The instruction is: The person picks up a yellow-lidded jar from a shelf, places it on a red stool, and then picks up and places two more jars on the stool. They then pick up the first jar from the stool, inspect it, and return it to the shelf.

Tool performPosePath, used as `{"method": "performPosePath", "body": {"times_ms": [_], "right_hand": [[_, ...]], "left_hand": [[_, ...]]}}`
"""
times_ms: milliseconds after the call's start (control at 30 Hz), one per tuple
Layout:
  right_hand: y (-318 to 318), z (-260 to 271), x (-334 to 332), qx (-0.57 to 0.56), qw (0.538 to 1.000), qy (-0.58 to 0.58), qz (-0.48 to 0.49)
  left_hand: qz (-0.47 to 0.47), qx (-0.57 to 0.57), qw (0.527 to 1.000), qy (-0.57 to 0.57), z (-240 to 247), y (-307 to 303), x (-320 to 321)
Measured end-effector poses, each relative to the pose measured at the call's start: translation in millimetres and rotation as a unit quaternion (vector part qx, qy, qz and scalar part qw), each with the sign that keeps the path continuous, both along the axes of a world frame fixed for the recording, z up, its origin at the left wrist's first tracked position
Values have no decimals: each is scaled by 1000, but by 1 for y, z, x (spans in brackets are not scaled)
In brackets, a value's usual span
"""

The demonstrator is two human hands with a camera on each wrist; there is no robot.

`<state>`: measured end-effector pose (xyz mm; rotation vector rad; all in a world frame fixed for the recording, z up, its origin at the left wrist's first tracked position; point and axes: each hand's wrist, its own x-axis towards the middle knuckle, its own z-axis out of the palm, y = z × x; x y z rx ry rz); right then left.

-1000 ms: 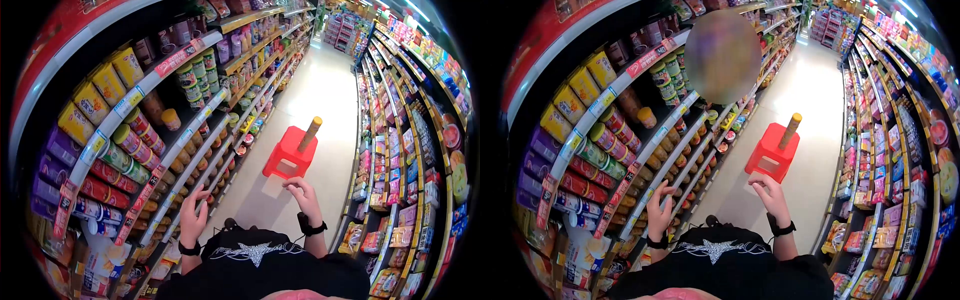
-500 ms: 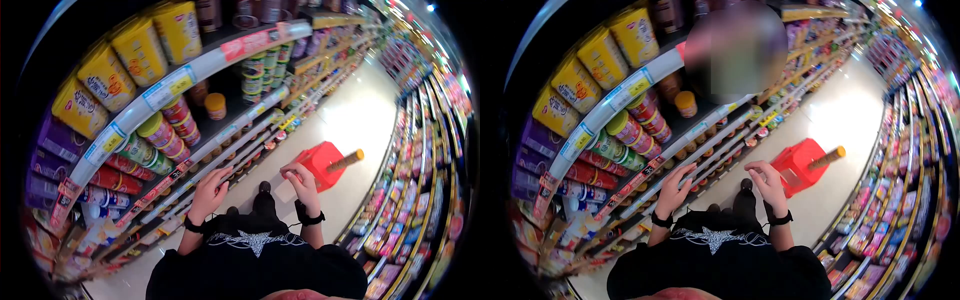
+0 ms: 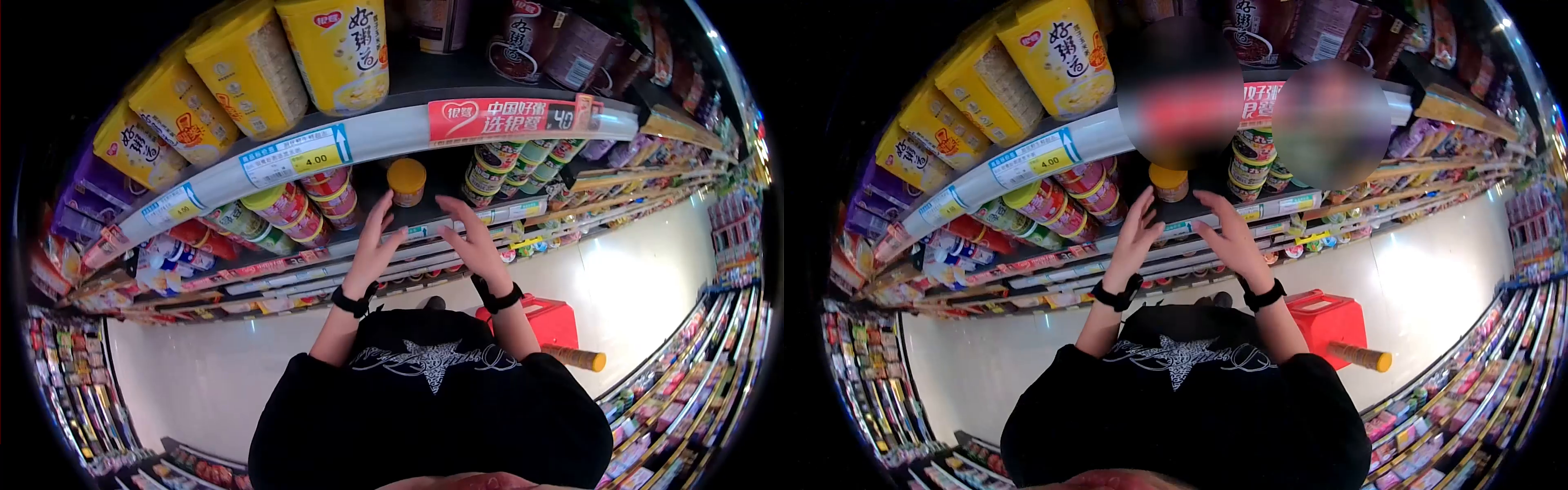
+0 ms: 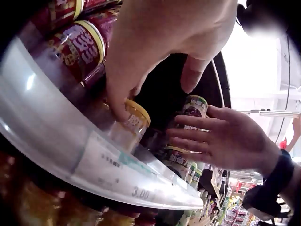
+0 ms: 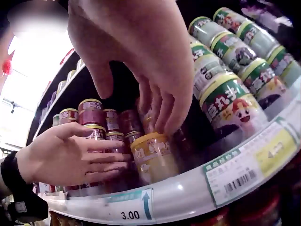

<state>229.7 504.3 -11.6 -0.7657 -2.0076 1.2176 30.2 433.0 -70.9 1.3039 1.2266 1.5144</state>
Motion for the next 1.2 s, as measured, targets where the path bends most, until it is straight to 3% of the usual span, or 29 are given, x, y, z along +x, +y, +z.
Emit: {"method": "performPosePath", "body": {"times_ms": [200, 533, 733, 800, 900, 1200], "right_hand": [[41, -38, -21, -68, 995, 42, 60], [39, -43, -35, -82, 995, 2, 56], [3, -17, -23, -21, 998, 55, -28], [-25, 1, -24, -54, 991, 103, -70], [-62, -6, -26, -30, 983, 105, -148], [-170, -22, 15, -11, 918, 88, -388]], "left_hand": [[73, -16, 996, -56, -11, 28, 8], [35, -19, 999, -21, -7, 36, 4], [-23, 4, 994, 107, 31, 18, 3], [-47, 25, 985, 167, 46, 5, 1], [-95, 57, 967, 228, 58, -12, 4], [-373, -11, 925, 63, 31, -60, 58]]}}
